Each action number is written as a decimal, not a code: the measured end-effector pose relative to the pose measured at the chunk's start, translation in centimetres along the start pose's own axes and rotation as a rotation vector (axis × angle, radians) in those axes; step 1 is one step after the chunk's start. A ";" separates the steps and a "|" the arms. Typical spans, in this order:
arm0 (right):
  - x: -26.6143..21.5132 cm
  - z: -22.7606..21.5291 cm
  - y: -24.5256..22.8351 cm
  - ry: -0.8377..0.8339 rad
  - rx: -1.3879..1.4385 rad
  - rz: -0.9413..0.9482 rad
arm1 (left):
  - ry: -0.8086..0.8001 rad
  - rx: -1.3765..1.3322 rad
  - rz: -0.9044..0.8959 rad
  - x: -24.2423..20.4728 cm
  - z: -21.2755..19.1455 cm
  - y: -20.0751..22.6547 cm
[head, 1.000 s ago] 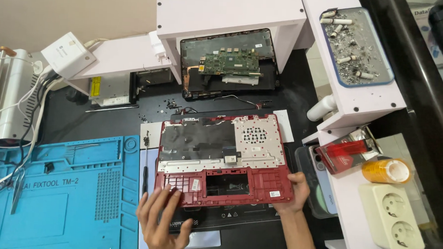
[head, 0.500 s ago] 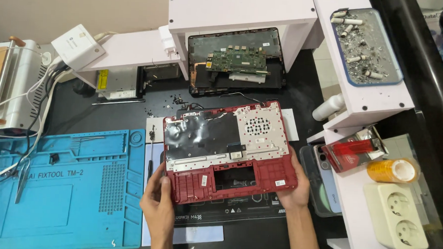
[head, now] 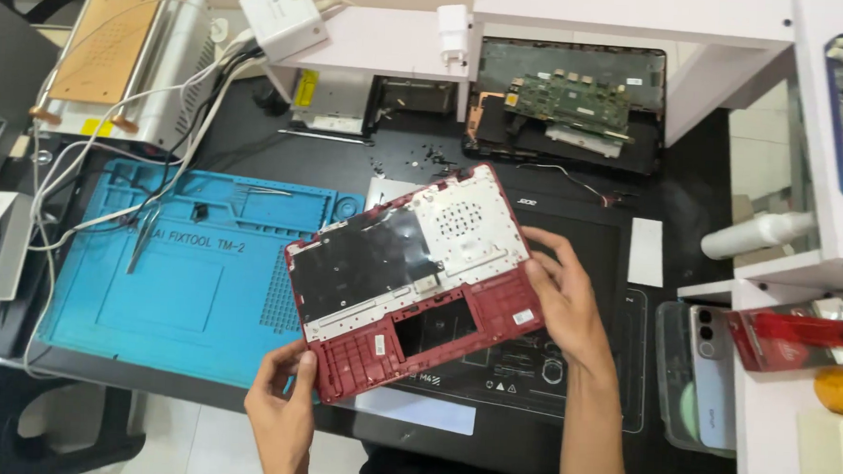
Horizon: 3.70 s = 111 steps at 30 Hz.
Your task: The person assembles a laptop by first handling the red chassis and then placing the black screen panel onto it. They use a screwdriver to secure the screen to the chassis, tightening screws along the edges of the display.
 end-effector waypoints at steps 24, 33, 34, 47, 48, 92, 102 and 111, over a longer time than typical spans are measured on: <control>15.8 30.3 0.3 -0.415 -0.697 -0.509 | 0.324 0.070 -0.203 -1.3 -8.1 -4.6; 15.6 29.1 0.9 -0.269 -0.661 -0.561 | 0.302 0.135 -0.138 -1.0 -8.5 -5.3; 15.5 29.0 1.0 -0.265 -0.661 -0.560 | 0.298 0.136 -0.136 -0.9 -8.5 -5.5; 11.9 24.8 -1.1 -0.330 -0.556 -0.721 | 0.311 0.409 -0.129 0.1 -10.1 -7.7; 11.1 23.9 -1.8 -0.312 -0.551 -0.795 | 0.331 0.596 -0.145 0.0 -10.7 -7.6; 3.4 -15.1 1.6 0.508 -0.047 -0.305 | -0.405 -0.046 0.338 10.0 22.7 5.9; 3.5 -13.1 1.5 0.240 0.270 -0.190 | -0.510 -0.343 0.150 11.3 21.8 3.9; 5.4 -16.5 4.6 0.316 0.254 -0.365 | -0.816 -0.919 -0.026 8.2 22.7 7.4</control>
Point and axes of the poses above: each hand's wrist, its own x-axis towards the middle knuckle, its own z-axis out of the palm, y = z × x, the point moved 9 cm from there along x, towards the middle knuckle, and after that the axes turned 6 degrees about z, right-handed, at the moved point
